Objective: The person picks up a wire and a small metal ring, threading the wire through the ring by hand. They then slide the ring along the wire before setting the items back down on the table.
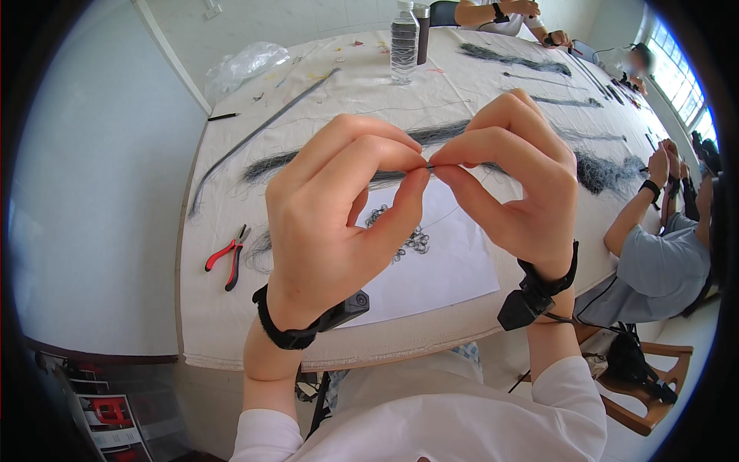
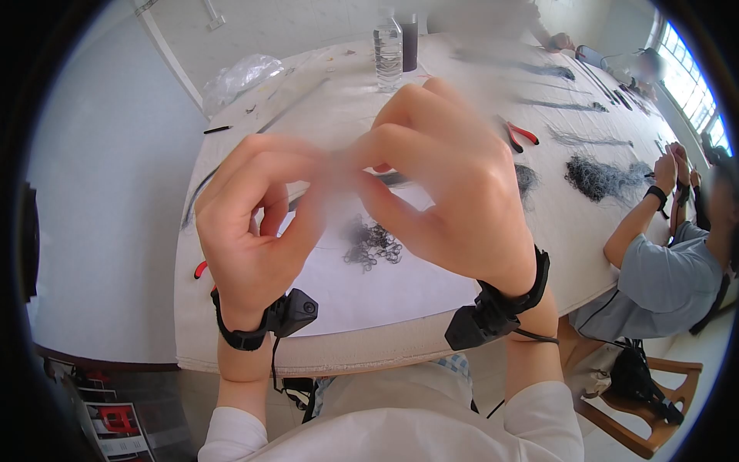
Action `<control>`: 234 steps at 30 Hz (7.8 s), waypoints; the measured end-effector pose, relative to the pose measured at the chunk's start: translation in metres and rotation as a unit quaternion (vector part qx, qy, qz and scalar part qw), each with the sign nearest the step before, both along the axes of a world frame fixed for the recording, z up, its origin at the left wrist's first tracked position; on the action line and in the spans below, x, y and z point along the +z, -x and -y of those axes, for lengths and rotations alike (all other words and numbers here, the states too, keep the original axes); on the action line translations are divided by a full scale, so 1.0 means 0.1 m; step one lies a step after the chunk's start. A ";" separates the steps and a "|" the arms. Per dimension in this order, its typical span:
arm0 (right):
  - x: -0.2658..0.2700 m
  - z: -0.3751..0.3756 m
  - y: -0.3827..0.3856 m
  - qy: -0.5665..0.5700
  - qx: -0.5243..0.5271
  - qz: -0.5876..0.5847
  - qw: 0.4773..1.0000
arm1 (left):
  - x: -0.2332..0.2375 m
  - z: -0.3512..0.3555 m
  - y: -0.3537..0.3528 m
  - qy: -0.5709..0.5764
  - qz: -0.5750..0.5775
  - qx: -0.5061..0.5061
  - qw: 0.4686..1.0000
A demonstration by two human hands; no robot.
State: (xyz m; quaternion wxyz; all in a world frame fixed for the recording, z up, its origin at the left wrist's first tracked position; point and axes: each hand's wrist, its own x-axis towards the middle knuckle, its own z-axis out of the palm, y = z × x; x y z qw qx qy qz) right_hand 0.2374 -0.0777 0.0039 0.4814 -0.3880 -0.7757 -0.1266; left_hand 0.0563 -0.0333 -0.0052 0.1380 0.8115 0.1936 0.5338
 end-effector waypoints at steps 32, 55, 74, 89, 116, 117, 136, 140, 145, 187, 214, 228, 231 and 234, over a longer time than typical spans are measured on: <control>0.01 0.00 0.00 -0.001 0.021 0.011 1.000 | -0.04 -0.02 0.00 -0.020 0.031 -0.005 0.999; 0.00 0.00 0.01 -0.008 0.012 0.004 1.000 | -0.04 -0.01 -0.01 -0.017 0.027 -0.011 0.999; 0.00 0.00 0.02 -0.012 0.012 -0.010 1.000 | -0.05 -0.02 -0.02 -0.008 0.021 -0.013 1.000; 0.00 -0.01 0.02 -0.033 0.041 -0.008 0.999 | -0.03 -0.02 -0.03 -0.026 -0.002 0.001 1.000; -0.01 0.00 0.01 0.020 0.035 -0.029 0.999 | -0.04 -0.04 -0.01 -0.030 0.021 -0.010 0.999; 0.00 0.00 0.01 0.020 0.035 -0.029 0.999 | -0.05 -0.04 -0.01 -0.033 0.023 -0.012 0.999; 0.01 -0.01 0.01 -0.002 0.020 -0.011 1.000 | -0.04 -0.03 -0.01 -0.035 0.024 -0.011 0.999; 0.01 -0.01 0.01 -0.022 0.012 0.005 1.000 | -0.05 -0.03 -0.01 -0.034 0.028 -0.012 0.999; 0.02 0.00 0.01 -0.026 0.009 0.012 1.000 | -0.05 -0.04 -0.02 -0.037 0.037 -0.004 0.999; 0.02 0.00 0.02 -0.014 0.039 -0.002 0.999 | -0.07 -0.04 -0.03 -0.065 0.055 0.015 0.996; 0.02 0.01 -0.02 -0.025 0.029 0.007 0.999 | -0.07 -0.02 -0.03 -0.040 0.050 0.002 0.998; -0.02 0.02 -0.07 0.156 0.216 -0.222 0.938 | 0.00 0.04 0.00 -0.012 0.050 -0.048 0.998; -0.01 -0.01 -0.10 0.159 0.227 -0.179 0.944 | 0.02 0.09 0.03 0.040 0.056 -0.093 0.993; -0.01 -0.02 -0.11 0.163 0.215 -0.113 0.956 | 0.00 0.11 0.03 0.105 0.075 -0.136 0.982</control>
